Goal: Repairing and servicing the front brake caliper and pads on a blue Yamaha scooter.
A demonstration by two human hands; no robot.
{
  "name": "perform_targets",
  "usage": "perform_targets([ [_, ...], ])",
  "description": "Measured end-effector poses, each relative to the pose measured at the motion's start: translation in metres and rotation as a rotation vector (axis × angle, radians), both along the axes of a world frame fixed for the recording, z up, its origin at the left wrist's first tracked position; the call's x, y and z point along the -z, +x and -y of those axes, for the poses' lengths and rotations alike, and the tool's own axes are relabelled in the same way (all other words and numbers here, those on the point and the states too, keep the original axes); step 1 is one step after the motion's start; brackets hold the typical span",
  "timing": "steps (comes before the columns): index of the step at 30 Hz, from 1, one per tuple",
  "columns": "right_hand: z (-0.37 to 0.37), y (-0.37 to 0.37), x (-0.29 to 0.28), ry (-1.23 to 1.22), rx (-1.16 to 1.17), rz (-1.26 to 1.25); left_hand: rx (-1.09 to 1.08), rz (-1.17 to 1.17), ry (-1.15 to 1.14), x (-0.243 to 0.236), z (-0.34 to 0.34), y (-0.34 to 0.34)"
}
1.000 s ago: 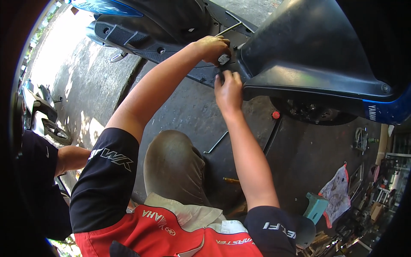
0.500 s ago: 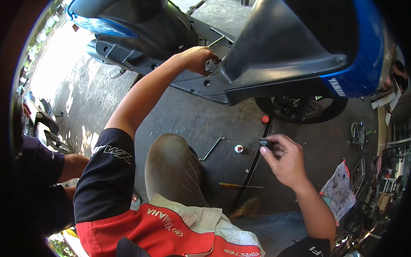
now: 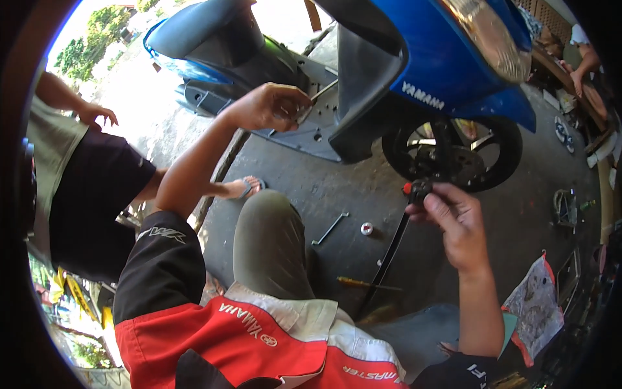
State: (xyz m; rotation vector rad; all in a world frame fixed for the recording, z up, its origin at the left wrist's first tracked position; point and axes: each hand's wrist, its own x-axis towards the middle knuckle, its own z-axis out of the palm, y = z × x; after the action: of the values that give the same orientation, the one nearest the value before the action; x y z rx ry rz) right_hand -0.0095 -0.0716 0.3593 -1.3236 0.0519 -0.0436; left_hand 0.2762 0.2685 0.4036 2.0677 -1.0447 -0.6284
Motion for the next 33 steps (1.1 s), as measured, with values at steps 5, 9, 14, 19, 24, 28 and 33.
perform_targets([
  [5, 0.032, -0.003, 0.012, 0.061, 0.072, 0.01, -0.053, 0.203, 0.115, 0.007, 0.004, -0.008],
  [9, 0.032, -0.007, -0.002, 0.094, 0.13, 0.029, -0.115, 0.219, 0.038, 0.037, -0.009, -0.004],
  [14, 0.038, -0.014, -0.022, 0.319, 0.086, 0.069, -0.027, 0.248, 0.039, 0.028, -0.001, -0.03],
  [19, 0.045, -0.012, -0.032, 0.362, 0.153, 0.189, 0.059, 0.274, 0.018, -0.017, 0.03, -0.053],
  [24, 0.052, -0.003, -0.088, 0.647, 0.129, 0.217, 0.019, 0.181, 0.027, -0.088, 0.046, -0.092],
  [28, 0.052, -0.019, -0.16, 0.749, 0.18, 0.177, -0.011, 0.134, 0.079, -0.156, 0.058, -0.147],
  [33, 0.043, -0.016, -0.275, 0.718, 0.219, 0.092, -0.035, 0.045, 0.026, -0.252, 0.069, -0.209],
])
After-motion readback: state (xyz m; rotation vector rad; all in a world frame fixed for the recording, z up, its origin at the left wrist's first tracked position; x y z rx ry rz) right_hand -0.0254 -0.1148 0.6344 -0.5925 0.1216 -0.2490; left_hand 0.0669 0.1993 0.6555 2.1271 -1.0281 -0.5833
